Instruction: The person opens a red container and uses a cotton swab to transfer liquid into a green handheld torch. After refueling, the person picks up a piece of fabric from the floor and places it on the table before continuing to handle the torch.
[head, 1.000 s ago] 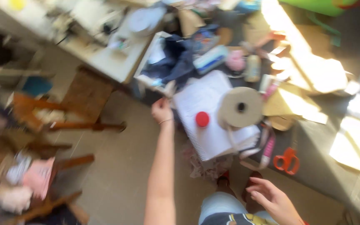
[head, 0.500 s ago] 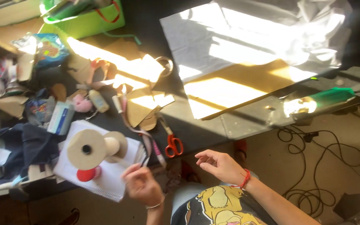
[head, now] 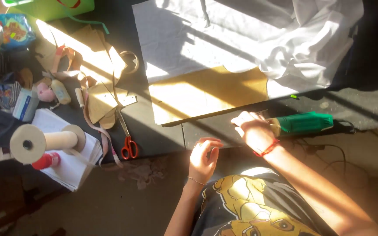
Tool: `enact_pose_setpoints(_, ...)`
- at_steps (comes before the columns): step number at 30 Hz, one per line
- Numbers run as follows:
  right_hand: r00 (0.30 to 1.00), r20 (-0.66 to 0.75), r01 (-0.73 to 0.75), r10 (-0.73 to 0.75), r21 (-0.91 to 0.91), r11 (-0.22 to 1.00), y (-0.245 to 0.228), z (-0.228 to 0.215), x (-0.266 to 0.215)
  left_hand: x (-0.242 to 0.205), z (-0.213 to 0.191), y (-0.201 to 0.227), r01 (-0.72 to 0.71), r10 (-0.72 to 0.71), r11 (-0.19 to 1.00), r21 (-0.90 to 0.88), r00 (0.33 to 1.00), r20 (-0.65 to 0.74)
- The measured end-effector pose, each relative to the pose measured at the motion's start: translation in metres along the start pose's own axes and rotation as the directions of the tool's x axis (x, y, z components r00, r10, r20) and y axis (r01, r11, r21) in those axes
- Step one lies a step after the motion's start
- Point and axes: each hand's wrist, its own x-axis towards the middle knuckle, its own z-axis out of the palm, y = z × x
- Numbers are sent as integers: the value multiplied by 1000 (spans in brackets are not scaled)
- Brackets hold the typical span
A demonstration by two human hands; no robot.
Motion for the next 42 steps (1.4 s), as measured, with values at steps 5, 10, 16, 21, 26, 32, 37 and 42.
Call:
enact_pose_setpoints(5, 942, -251, 241, -223, 40, 970, 16, 94, 37, -6, 10, -12, 174, -172, 983, 60, 984, -44)
enact_pose_setpoints(10, 992, 81, -125, 98, 453, 883, 25, 69, 44, 3, 8, -50, 298, -291, 943, 145, 954, -72)
enact_pose_setpoints(16, 996, -89, 39, 9, 526, 849, 118, 17, 12, 17, 15, -86, 338, -232, 850, 405, 929, -289)
enact_pose_setpoints(21, 996, 47, -87, 73, 563, 822, 125, -5, 0, 16, 22, -94, 246, -41, 783, 572, 937, -346)
enact_pose_setpoints(26, 985, 170, -42, -36, 434, 900, 121, 1, 12, 13, 20, -93, 140, 68, 790, 596, 947, -313)
enact_pose_setpoints(32, 980, 167, 47, -109, 336, 941, 118, 1, 12, 13, 21, -94, 99, 117, 806, 583, 940, -322)
enact_pose_setpoints(37, 989, 121, 58, -89, 242, 969, 117, 8, 5, 13, 20, -95, 68, 160, 792, 606, 936, -314)
enact_pose_setpoints(42, 995, 20, 89, -95, 216, 972, 116, 12, -1, 15, 18, -89, 39, 182, 794, 607, 937, -298)
